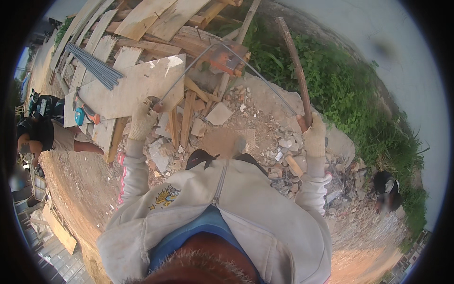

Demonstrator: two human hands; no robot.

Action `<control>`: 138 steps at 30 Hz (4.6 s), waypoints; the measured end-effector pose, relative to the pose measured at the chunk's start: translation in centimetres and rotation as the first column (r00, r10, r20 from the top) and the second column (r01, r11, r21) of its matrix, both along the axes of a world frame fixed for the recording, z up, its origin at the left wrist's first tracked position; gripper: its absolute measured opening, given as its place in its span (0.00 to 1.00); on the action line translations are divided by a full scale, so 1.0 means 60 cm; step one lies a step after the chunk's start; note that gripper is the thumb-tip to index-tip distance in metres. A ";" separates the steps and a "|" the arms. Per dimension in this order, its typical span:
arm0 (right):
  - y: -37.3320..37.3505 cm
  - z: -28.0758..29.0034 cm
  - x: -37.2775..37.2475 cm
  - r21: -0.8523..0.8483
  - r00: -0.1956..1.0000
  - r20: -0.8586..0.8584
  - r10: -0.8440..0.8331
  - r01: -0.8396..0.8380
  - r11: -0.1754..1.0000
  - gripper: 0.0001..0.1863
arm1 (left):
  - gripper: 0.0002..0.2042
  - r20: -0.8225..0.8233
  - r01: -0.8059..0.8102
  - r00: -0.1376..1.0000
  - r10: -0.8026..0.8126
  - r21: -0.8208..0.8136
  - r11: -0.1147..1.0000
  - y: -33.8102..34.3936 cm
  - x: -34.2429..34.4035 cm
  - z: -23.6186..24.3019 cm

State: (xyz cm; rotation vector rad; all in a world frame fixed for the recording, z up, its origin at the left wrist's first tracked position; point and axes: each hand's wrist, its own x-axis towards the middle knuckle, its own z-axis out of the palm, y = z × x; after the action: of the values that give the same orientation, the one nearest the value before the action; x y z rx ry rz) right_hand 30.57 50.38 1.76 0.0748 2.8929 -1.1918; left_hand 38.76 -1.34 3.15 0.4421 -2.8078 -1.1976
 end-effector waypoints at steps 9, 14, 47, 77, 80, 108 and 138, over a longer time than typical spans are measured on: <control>-0.009 0.009 0.013 0.154 0.995 -0.088 0.043 -0.029 0.988 0.21 | 0.07 -0.022 0.108 0.992 -0.122 -0.329 0.938 -0.008 -0.007 0.023; -0.015 0.009 0.020 0.024 1.000 -0.018 -0.013 0.014 1.000 0.21 | 0.07 0.015 0.151 0.987 -0.160 -0.430 0.890 -0.037 -0.020 0.029; -0.067 -0.001 -0.047 -0.007 0.997 -0.018 0.071 -0.071 0.997 0.21 | 0.09 -0.103 -0.045 0.995 -0.017 -0.570 0.820 -0.069 -0.028 -0.014; -0.101 -0.031 -0.019 0.178 0.998 -0.047 -0.044 0.052 0.983 0.22 | 0.14 -0.279 -0.096 0.959 -0.046 -0.475 0.875 0.094 -0.398 -0.096; -0.105 -0.035 -0.015 0.147 0.995 -0.095 -0.033 0.047 0.988 0.15 | 0.14 -0.266 -0.056 0.960 -0.082 -0.475 0.878 0.089 -0.404 -0.095; -0.088 -0.038 -0.018 0.199 0.994 -0.106 0.020 0.001 0.980 0.17 | 0.11 -0.279 -0.026 0.950 -0.137 -0.511 0.859 0.087 -0.400 -0.090; 0.095 0.027 -0.276 0.669 0.849 0.108 0.517 -0.447 0.594 0.12 | 0.12 -0.243 -0.051 0.966 -0.093 -0.528 0.848 0.091 -0.394 -0.102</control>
State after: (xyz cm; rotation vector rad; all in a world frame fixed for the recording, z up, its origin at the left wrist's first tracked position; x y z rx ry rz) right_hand 14.00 56.08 3.41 -0.7441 2.9396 -0.0172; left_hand 15.14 4.13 -2.99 0.1921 -2.7428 -0.3894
